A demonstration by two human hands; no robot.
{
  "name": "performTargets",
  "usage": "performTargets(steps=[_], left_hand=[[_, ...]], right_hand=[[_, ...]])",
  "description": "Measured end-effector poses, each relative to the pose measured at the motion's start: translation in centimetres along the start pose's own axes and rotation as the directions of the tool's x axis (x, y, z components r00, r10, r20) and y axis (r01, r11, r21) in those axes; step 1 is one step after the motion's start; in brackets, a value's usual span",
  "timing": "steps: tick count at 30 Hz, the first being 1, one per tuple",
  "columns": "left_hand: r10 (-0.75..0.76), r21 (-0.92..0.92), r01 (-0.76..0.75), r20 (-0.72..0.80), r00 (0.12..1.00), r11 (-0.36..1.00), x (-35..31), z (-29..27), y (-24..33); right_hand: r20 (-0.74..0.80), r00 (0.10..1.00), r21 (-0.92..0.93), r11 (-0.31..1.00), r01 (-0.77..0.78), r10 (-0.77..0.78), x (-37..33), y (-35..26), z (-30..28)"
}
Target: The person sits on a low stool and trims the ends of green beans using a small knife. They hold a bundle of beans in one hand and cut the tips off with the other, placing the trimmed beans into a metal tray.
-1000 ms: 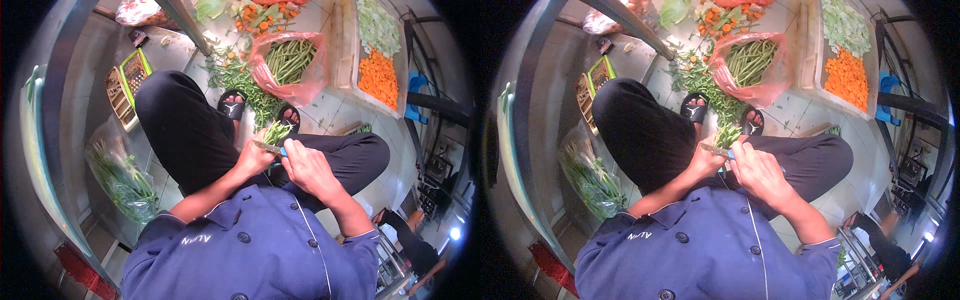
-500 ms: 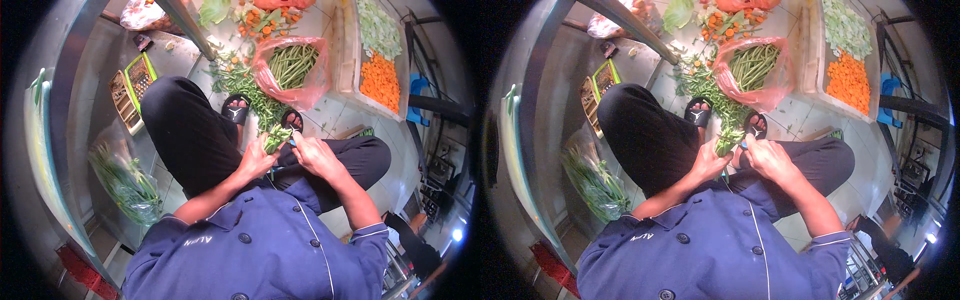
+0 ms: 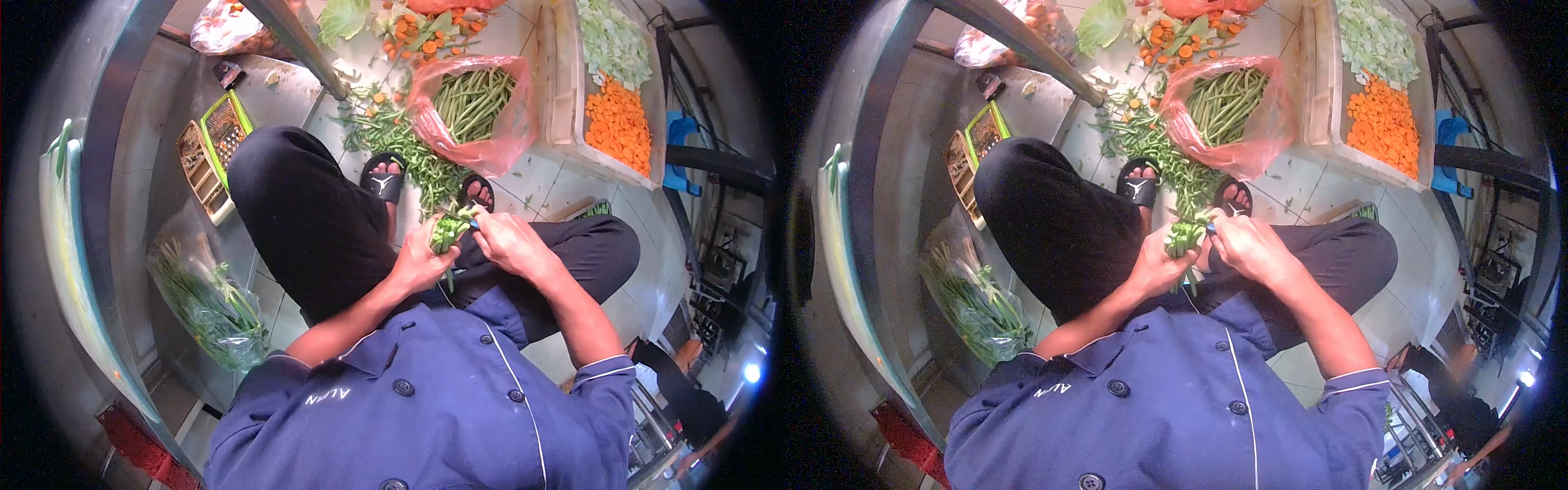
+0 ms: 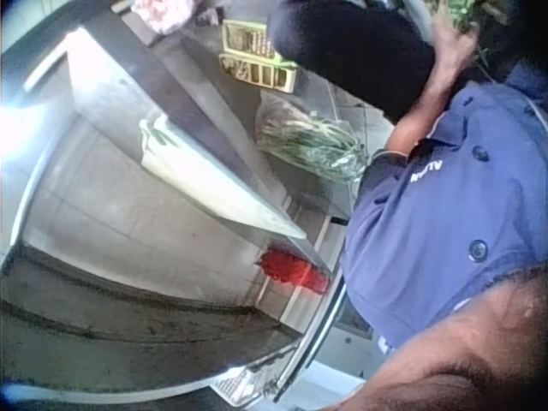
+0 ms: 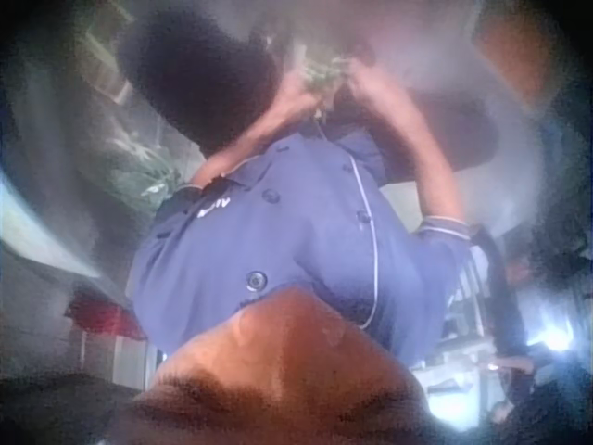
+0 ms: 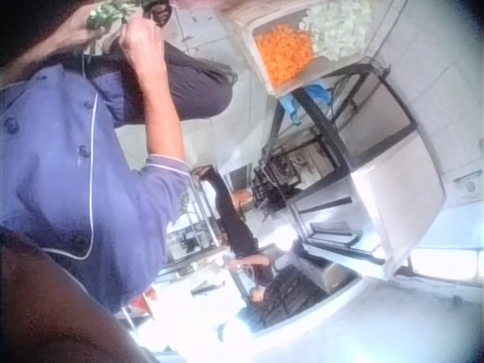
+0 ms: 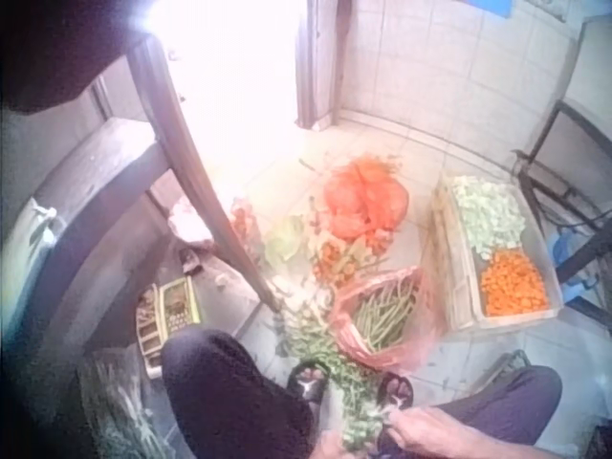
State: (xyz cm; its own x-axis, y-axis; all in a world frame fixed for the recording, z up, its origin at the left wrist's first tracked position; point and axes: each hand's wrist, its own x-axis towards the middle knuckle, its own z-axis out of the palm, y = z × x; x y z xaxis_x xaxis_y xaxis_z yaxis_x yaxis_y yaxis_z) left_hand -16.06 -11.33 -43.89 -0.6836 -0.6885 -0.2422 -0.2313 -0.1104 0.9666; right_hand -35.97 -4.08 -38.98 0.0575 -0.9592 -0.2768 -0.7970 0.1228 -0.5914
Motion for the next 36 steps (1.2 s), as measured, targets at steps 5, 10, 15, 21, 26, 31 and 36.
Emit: performTargets(steps=[5,10,15,21,26,31,36], left_hand=[[0.005,-0.169,-0.004,0.002,1.0,0.986,-0.4,-0.7,1.6],[0.156,-0.197,-0.152,0.004,0.988,0.969,-0.9,-1.4,0.5],[0.103,-0.172,-0.107,-0.035,0.994,0.979,-1.1,-1.3,2.0],[0.193,-0.163,-0.186,0.023,0.981,0.969,-1.3,-1.1,0.7],[0.045,-0.548,0.058,0.172,0.984,0.834,-1.4,-1.2,0.9],[0.0,-0.796,0.247,0.297,0.955,0.553,-1.8,-1.4,0.5],[0.017,-0.693,0.26,0.366,0.931,0.672,-2.1,-1.6,0.9]], right_hand=[[0.012,0.994,-0.123,0.986,-0.109,0.111,-0.4,1.5,-0.2],[-0.028,0.985,0.187,0.969,-0.163,0.171,0.4,-0.7,-2.6],[-0.042,0.996,0.509,0.86,-0.046,0.078,-0.6,-2.4,-3.2],[-0.065,0.996,0.603,0.792,0.091,-0.065,0.4,-3.9,-3.8],[-0.329,0.944,0.568,0.806,0.166,0.038,0.3,-2.9,-2.5],[-0.173,0.965,0.019,0.979,0.203,-0.197,-0.5,-2.4,-3.3],[-0.133,0.945,-0.107,0.952,0.287,-0.299,0.0,-2.4,-2.3]])
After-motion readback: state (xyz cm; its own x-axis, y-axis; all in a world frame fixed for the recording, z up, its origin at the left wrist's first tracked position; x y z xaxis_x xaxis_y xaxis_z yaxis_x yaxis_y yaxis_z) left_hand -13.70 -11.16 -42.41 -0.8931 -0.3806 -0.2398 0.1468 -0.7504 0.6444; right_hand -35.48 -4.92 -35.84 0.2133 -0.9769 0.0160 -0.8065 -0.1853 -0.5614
